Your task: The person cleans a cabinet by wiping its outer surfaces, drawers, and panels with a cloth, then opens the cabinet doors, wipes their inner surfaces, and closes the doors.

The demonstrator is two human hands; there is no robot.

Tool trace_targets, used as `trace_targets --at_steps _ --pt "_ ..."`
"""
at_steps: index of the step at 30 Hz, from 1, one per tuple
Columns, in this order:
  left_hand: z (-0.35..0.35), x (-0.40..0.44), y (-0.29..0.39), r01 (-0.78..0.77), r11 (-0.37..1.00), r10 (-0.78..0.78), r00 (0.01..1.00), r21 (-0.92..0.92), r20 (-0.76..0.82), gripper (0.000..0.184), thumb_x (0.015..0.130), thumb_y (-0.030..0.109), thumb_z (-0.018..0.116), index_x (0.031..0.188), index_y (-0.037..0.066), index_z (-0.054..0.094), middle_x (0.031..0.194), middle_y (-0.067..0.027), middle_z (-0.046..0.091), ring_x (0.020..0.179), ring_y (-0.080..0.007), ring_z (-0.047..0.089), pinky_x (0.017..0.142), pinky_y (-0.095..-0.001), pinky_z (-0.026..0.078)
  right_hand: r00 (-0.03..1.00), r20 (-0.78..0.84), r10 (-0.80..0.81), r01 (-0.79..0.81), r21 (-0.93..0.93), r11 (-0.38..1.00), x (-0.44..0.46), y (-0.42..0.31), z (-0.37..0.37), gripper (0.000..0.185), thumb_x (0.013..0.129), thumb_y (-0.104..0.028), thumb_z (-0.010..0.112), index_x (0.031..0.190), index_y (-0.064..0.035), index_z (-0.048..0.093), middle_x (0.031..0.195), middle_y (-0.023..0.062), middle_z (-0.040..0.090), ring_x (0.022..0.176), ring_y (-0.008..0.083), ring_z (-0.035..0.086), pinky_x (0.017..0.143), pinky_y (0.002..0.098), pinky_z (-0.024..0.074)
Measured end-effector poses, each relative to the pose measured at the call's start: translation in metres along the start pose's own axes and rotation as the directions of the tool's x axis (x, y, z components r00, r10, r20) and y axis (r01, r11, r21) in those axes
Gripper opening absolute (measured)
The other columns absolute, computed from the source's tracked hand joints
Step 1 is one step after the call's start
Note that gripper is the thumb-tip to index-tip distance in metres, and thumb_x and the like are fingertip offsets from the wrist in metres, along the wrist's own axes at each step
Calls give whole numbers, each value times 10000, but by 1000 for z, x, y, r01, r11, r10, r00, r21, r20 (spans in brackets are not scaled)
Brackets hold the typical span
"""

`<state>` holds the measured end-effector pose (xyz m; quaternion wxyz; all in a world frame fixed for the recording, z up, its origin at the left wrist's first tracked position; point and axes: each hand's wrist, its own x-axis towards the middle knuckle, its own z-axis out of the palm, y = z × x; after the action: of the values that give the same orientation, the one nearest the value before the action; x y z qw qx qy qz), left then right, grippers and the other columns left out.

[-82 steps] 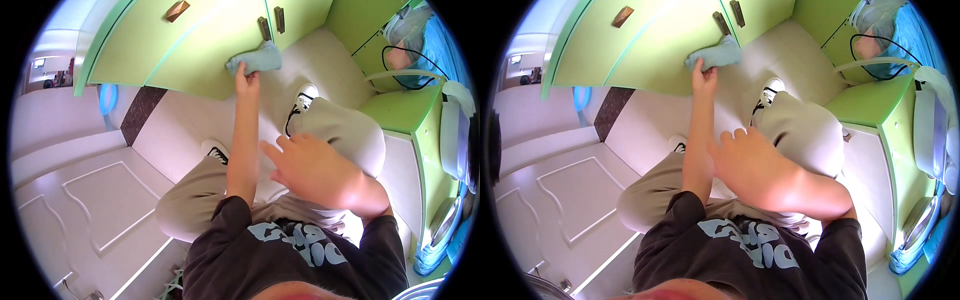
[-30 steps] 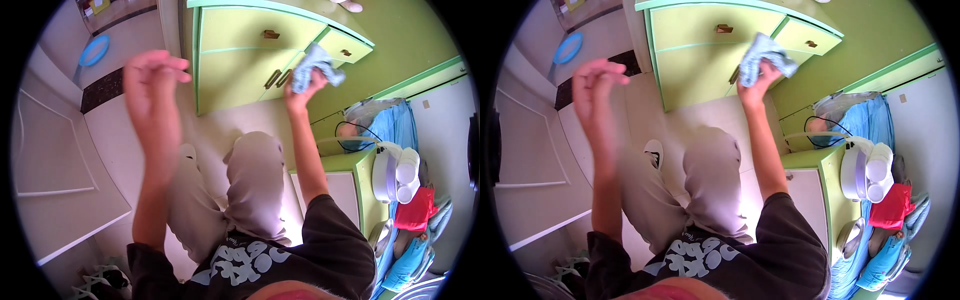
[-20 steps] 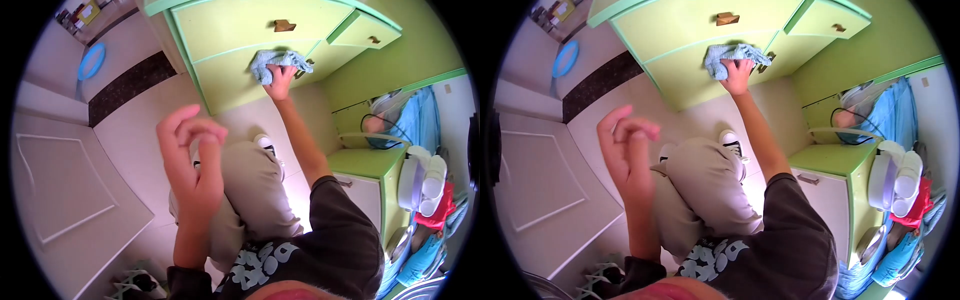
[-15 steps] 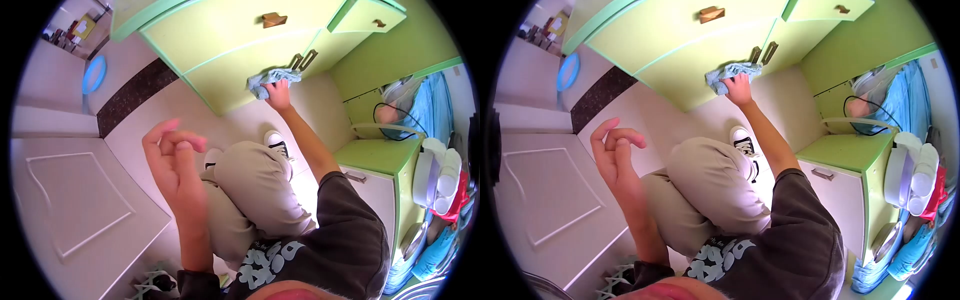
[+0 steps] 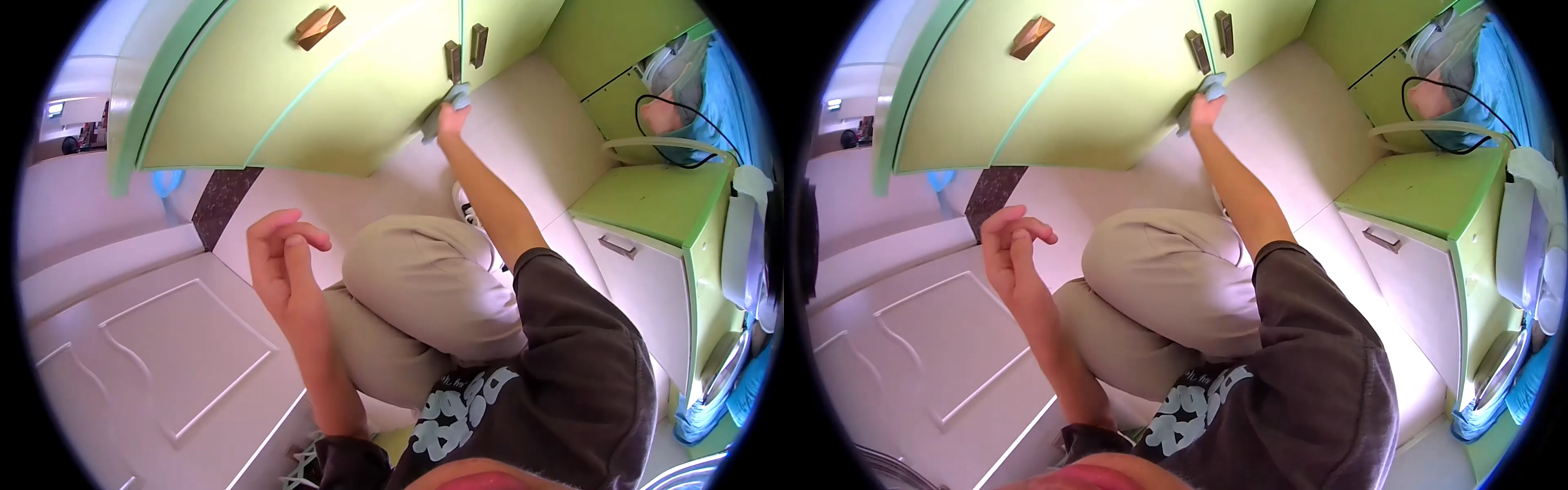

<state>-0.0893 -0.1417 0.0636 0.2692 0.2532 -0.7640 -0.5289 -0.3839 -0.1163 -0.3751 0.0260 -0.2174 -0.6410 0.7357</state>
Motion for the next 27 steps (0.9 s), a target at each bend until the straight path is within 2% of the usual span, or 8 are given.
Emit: trace_targets --at_steps 4,6,11,13,15,19,25,27 --pt "2 -4 9 106 990 -110 993 93 32 180 977 57 433 996 19 608 781 -62 583 763 -138 539 784 -287 427 996 39 85 -90 143 986 8 -33 -22 602 774 -60 632 1335 -15 417 1242 161 541 1157 297 511 1037 391 389" --pt "-1 -7 12 108 987 -115 992 116 52 180 978 60 434 980 19 609 778 -60 582 761 -136 541 784 -285 426 984 177 3 -2 -4 1000 11 -27 -30 573 786 -91 654 1316 -24 446 1215 134 570 1128 270 538 1000 376 419" --pt "-6 -17 17 98 983 -111 991 153 77 183 987 77 433 965 14 604 771 -58 583 756 -133 547 785 -281 424 890 437 128 -66 -153 986 8 10 -37 658 759 -98 714 1346 -24 427 1222 163 595 1122 297 586 950 408 493" --pt "-11 -20 14 71 983 -90 990 167 112 194 995 92 432 968 8 605 773 -61 589 762 -134 552 785 -282 425 796 543 267 -337 31 941 -30 12 -28 644 771 -64 703 1351 -26 425 1244 169 584 1124 325 585 920 462 519" --pt "-12 -23 14 86 982 -109 985 171 132 198 997 95 432 970 7 607 773 -61 592 765 -132 555 783 -280 426 573 593 567 -626 -130 769 -67 19 -9 598 811 -20 683 1347 -17 418 1268 186 558 1088 364 592 885 521 533" --pt "-11 -21 14 101 976 -126 985 194 119 204 1002 96 430 975 6 611 769 -58 599 767 -129 560 774 -272 426 300 544 784 -837 -243 489 -152 18 19 386 897 -78 575 1254 -3 448 1235 181 500 1198 326 511 954 507 516" --pt "-12 -15 8 112 978 -120 992 177 36 195 1001 87 449 978 0 623 766 -51 597 756 -122 557 751 -267 436 262 643 720 -823 -241 514 -147 54 15 389 881 -108 585 1234 -11 453 1215 174 515 1100 320 547 900 479 519" --pt "-12 -11 8 122 978 -128 991 170 25 195 1001 84 449 976 1 623 763 -50 595 752 -123 555 749 -267 437 354 602 716 -815 -177 552 -126 56 11 400 871 -79 574 1250 -28 455 1227 164 521 1114 326 550 930 495 514"
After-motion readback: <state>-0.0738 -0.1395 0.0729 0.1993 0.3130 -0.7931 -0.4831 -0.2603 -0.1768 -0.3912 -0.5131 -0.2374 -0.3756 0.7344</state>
